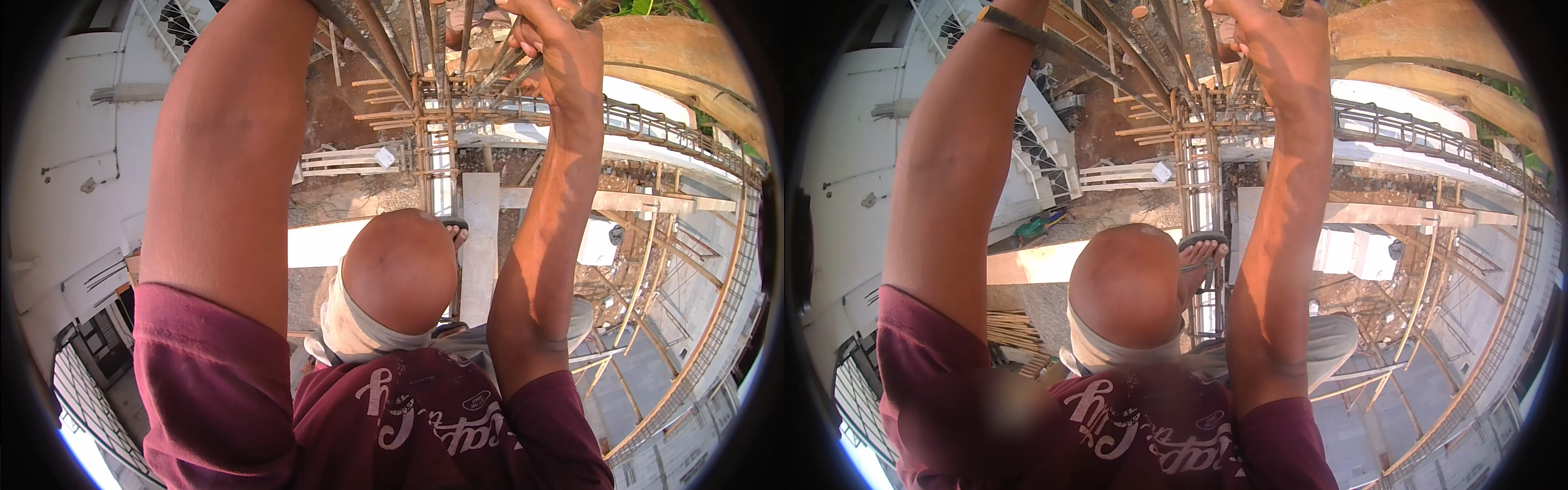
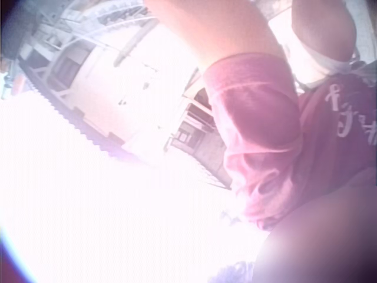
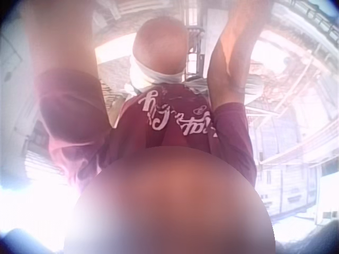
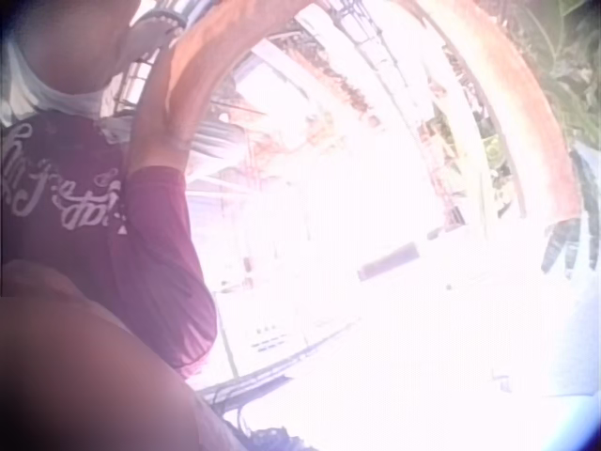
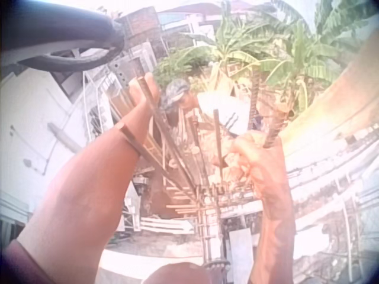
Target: The person stands on scaffolding and uses a metal pipe to adjust and secure wooden planks and metal poles. They repeatedly lift and position the pipe to align components of the structure.
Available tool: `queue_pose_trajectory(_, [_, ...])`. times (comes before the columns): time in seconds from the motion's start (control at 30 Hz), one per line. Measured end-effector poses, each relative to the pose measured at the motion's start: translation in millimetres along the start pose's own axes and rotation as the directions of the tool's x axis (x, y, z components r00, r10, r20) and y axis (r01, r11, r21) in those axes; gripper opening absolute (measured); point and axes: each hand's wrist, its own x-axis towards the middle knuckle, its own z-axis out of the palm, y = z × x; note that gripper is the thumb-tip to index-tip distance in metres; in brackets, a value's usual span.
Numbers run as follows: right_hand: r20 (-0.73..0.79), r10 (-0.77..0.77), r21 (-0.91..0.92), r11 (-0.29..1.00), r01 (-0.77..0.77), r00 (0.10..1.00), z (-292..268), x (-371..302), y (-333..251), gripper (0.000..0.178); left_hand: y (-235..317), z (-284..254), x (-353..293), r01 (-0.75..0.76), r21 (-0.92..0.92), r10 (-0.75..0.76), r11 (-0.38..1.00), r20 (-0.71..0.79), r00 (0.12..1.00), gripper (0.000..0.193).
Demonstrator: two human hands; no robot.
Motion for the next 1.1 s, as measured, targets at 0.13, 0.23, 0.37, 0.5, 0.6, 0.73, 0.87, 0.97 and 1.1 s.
queue_pose_trajectory(0.13, [-0.009,-0.023,-0.022,0.999,0.023,1.000,-0.2,-3.2,-1.3,0.018,-8.5,11.6,-2.5,0.003,-0.008,-0.003,1.000,-0.001,1.000,0.027])
queue_pose_trajectory(0.23, [-0.012,-0.038,-0.030,0.999,0.038,0.999,1.1,-4.5,-2.6,0.019,-17.4,20.1,-1.7,0.012,-0.019,-0.012,1.000,0.004,1.000,0.027])
queue_pose_trajectory(0.37, [0.001,-0.074,-0.023,0.997,0.074,0.997,0.8,-5.5,-2.9,0.019,-27.3,31.6,0.8,0.019,-0.029,-0.019,0.999,0.009,1.000,0.027])
queue_pose_trajectory(0.5, [0.000,-0.070,-0.019,0.997,0.070,0.998,2.2,-5.6,-3.7,0.016,-29.4,43.2,0.1,0.017,-0.034,-0.017,0.999,0.011,1.000,0.027])
queue_pose_trajectory(0.6, [-0.008,-0.066,0.068,0.995,0.066,0.998,7.2,-4.9,-3.8,0.014,-28.4,49.9,-3.7,0.011,-0.038,-0.011,0.999,0.005,1.000,0.026])
queue_pose_trajectory(0.73, [-0.125,0.065,0.007,0.998,-0.065,0.990,4.4,-2.3,-4.7,0.012,-28.1,54.6,-12.4,-0.004,-0.043,0.003,0.999,-0.008,1.000,0.026])
queue_pose_trajectory(0.87, [0.099,-0.166,-0.069,0.982,0.173,0.981,-0.3,4.8,2.9,0.027,-28.6,58.7,-20.3,-0.016,-0.047,0.015,0.999,-0.025,1.000,0.026])
queue_pose_trajectory(0.97, [0.108,-0.165,-0.061,0.983,0.172,0.980,-4.4,9.1,8.6,0.023,-29.6,64.1,-23.2,-0.020,-0.048,0.018,0.999,-0.030,0.999,0.026])
queue_pose_trajectory(1.1, [0.097,-0.159,-0.071,0.984,0.166,0.983,-6.6,11.1,12.2,0.023,-32.8,71.8,-26.6,-0.023,-0.053,0.021,0.998,-0.039,0.999,0.026])
